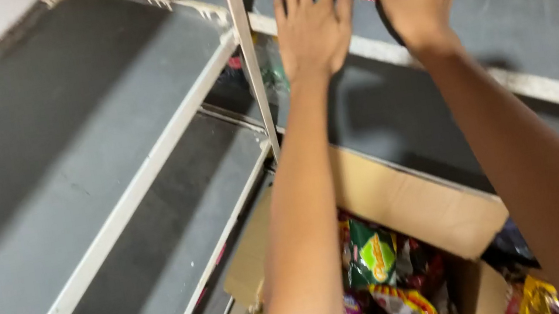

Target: The person is taking bags of snacks from a box on the floor and organizing them on grocery store shelves.

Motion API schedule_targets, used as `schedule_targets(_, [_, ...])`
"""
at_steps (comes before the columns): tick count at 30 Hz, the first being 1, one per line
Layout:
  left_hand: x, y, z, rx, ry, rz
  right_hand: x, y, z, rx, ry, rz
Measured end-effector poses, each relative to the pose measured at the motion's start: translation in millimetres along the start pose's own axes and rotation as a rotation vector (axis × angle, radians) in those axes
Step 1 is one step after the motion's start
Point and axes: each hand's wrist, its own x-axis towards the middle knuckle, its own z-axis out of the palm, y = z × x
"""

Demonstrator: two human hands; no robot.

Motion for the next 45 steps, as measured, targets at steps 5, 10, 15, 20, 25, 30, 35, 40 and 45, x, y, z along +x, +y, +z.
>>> schedule_targets(5, [-37, -16, 0, 0.019, -0.033, 0.054, -43, -18, -21, -0.058, 0.032, -0.218])
schedule_targets(10, [-105, -20, -35, -0.024, -0.121, 0.038, -111, -54, -51, -0.329, -0.167, -0.437])
schedule_targets(15, [-246, -41, -85, -0.287, -0.493, 0.012, -204, -31, -65, -0.069, -0.264, -0.313])
schedule_targets(20, [-443, -71, -75, -0.346, -0.652, -0.420, -395, 56, -61, 0.092, -0.518, 0.048])
schedule_targets(25, [-577, -59, -59, -0.330, -0.800, -0.496, -506, 116, -57, -0.144, -0.909, 0.431])
schedule_targets(30, [-598, -11, -53, -0.495, -0.889, -0.593, -608, 169, -34, -0.082, -0.950, 0.629])
schedule_targets(35, [-578, 13, -23, -0.464, -0.820, -0.549, -626, 110, -55, -0.207, -0.974, 0.525])
schedule_targets(40, [-540, 15, 31, -0.316, -0.635, -0.335, -657, 76, -87, -0.301, -1.105, 0.290])
schedule_targets(45, [-524, 21, 77, -0.060, -1.092, -0.195, -633, 58, -110, -0.171, -1.353, 0.319])
